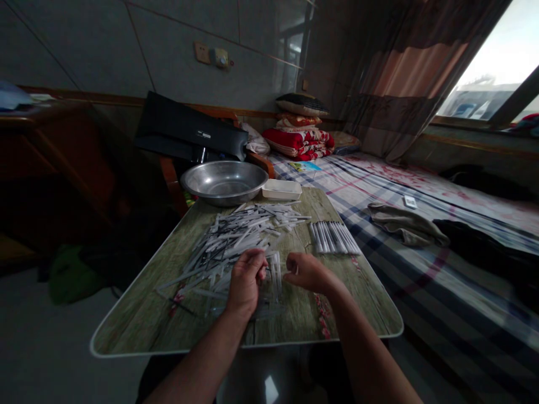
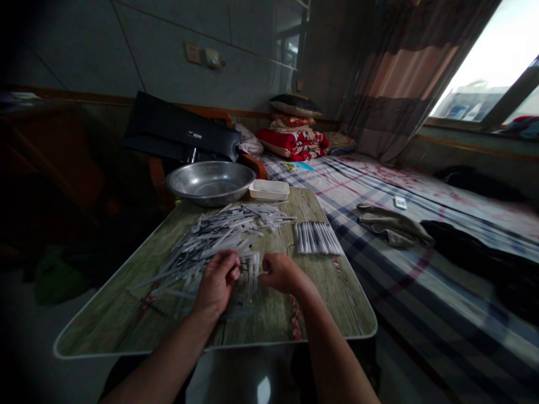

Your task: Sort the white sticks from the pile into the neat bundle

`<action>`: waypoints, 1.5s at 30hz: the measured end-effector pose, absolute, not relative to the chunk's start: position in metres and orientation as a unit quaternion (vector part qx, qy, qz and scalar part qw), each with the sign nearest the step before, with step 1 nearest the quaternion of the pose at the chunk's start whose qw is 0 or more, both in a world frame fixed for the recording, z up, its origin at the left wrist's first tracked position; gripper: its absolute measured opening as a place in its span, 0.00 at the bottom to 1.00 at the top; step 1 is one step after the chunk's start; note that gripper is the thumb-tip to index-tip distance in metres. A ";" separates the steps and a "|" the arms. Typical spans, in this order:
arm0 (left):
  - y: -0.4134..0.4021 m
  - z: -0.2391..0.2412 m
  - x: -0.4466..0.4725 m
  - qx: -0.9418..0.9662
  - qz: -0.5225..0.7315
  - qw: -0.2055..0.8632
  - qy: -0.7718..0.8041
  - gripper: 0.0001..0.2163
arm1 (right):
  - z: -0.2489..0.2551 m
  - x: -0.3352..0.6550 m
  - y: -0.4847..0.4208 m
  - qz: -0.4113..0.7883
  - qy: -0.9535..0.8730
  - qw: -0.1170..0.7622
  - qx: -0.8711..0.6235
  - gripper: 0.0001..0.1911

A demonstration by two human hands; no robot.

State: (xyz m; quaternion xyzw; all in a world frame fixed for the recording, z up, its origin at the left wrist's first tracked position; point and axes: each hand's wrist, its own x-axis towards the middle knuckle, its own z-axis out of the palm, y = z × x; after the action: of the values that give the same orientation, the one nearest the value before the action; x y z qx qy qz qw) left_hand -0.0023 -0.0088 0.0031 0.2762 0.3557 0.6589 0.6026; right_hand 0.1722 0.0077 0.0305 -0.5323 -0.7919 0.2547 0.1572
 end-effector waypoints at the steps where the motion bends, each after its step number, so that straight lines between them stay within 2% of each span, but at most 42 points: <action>1: -0.009 0.003 -0.002 0.275 0.659 0.602 0.356 0.13 | 0.027 0.170 0.007 0.227 -0.806 0.122 -0.532 0.08; 4: -0.010 0.003 -0.002 0.273 0.660 0.604 0.354 0.12 | 0.019 0.163 0.006 0.179 -0.816 0.048 -0.548 0.12; 6: -0.010 0.003 -0.002 0.271 0.656 0.613 0.348 0.12 | 0.016 0.159 0.007 0.160 -0.814 0.024 -0.558 0.10; 11: -0.012 0.004 -0.001 0.279 0.635 0.636 0.338 0.11 | 0.018 0.164 0.012 0.180 -0.808 0.061 -0.557 0.05; 14: -0.013 0.006 -0.001 0.287 0.631 0.634 0.341 0.11 | 0.023 0.180 0.017 0.274 -0.770 0.166 -0.552 0.02; 18: -0.013 0.007 -0.001 0.275 0.632 0.637 0.345 0.13 | 0.029 0.202 0.023 0.442 -0.598 0.409 -0.528 0.08; 21: -0.011 0.006 -0.002 0.261 0.635 0.638 0.349 0.13 | 0.036 0.213 0.026 0.477 -0.470 0.585 -0.457 0.13; 23: -0.010 0.005 -0.002 0.251 0.641 0.638 0.346 0.14 | 0.041 0.219 0.025 0.496 -0.419 0.643 -0.405 0.16; 29: -0.010 0.003 -0.001 0.236 0.645 0.643 0.337 0.14 | 0.052 0.235 0.018 0.544 -0.408 0.653 -0.332 0.19; 45: -0.010 0.001 -0.001 0.262 0.638 0.624 0.367 0.14 | 0.045 0.239 0.020 0.547 -0.449 0.607 -0.362 0.17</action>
State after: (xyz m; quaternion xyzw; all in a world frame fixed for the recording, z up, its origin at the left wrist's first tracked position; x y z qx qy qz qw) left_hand -0.0008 -0.0101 0.0014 0.2621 0.3674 0.6381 0.6238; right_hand 0.2391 0.0200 0.0452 -0.3623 -0.4493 0.5465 0.6068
